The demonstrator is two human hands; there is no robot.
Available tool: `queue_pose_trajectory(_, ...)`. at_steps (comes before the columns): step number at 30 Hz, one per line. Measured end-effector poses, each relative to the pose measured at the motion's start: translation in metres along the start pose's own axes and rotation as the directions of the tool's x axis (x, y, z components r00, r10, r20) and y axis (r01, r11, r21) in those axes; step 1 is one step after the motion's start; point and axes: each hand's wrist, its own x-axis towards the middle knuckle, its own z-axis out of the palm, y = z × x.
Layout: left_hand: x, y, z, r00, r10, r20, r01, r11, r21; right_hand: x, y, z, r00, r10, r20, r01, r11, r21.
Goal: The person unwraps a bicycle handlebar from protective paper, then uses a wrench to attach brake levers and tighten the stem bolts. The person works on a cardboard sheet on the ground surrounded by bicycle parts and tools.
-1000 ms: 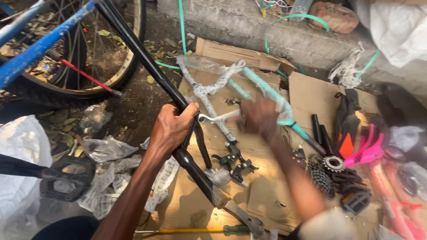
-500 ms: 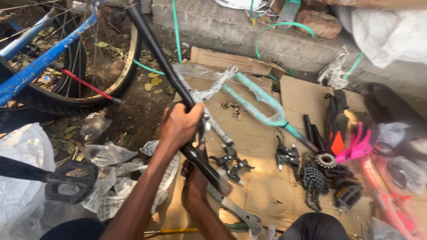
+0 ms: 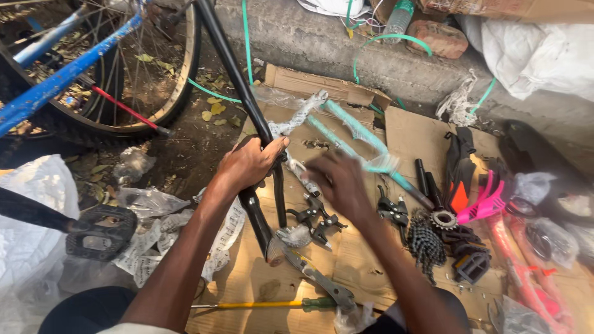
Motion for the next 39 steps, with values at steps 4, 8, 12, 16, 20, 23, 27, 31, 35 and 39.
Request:
queue_pose_trajectory(4, 0.015, 0.011, 0.009, 0.896, -0.281, 0.344, 0.322, 0.945, -0.065, 0.049, -0.003, -0.043, 0.913, -0.347, 0.214, 0.402, 0.854, -0.329)
queue_pose_trajectory(8, 0.015, 0.011, 0.017, 0.988, 0.082, 0.132, -0.119, 0.948, 0.295, 0.073, -0.025, -0.057, 0.758, -0.455, 0.467, 0.647, 0.613, -0.453)
queue_pose_trajectory(12, 0.003, 0.002, 0.01, 0.8, 0.564, -0.206, -0.478, 0.805, 0.351, 0.078, -0.033, -0.054, 0.748, -0.533, 0.396, 0.664, 0.587, -0.463)
queue_pose_trajectory(16, -0.002, 0.005, -0.001, 0.986, -0.023, 0.167, 0.039, 0.994, -0.098, 0.074, -0.027, -0.048, 0.798, -0.518, 0.307, 0.6, 0.728, -0.332)
queue_pose_trajectory(20, -0.005, 0.015, -0.01, 0.917, 0.384, -0.107, -0.364, 0.917, 0.164, 0.077, -0.026, -0.042, 0.752, -0.566, 0.336, 0.657, 0.606, -0.449)
queue_pose_trajectory(23, -0.01, 0.023, -0.018, 0.965, 0.249, -0.082, -0.248, 0.968, 0.027, 0.093, -0.021, -0.054, 0.724, -0.542, 0.427, 0.678, 0.674, -0.293)
queue_pose_trajectory(27, -0.013, 0.036, -0.033, 0.899, -0.377, 0.225, 0.437, 0.814, -0.382, 0.127, 0.008, -0.089, 0.609, -0.623, 0.49, 0.779, 0.356, -0.515)
queue_pose_trajectory(31, -0.014, 0.043, -0.042, 0.934, -0.314, 0.17, 0.357, 0.809, -0.467, 0.138, 0.04, -0.09, 0.512, -0.635, 0.579, 0.757, 0.014, -0.654)
queue_pose_trajectory(35, -0.006, 0.045, -0.038, 0.902, -0.38, 0.204, 0.431, 0.794, -0.429, 0.137, 0.06, -0.08, 0.468, -0.804, 0.368, 0.679, 0.061, -0.731)
queue_pose_trajectory(39, 0.0, 0.049, -0.029, 0.921, -0.358, 0.151, 0.387, 0.815, -0.431, 0.136, 0.059, -0.088, 0.451, -0.818, 0.356, 0.62, 0.0, -0.784)
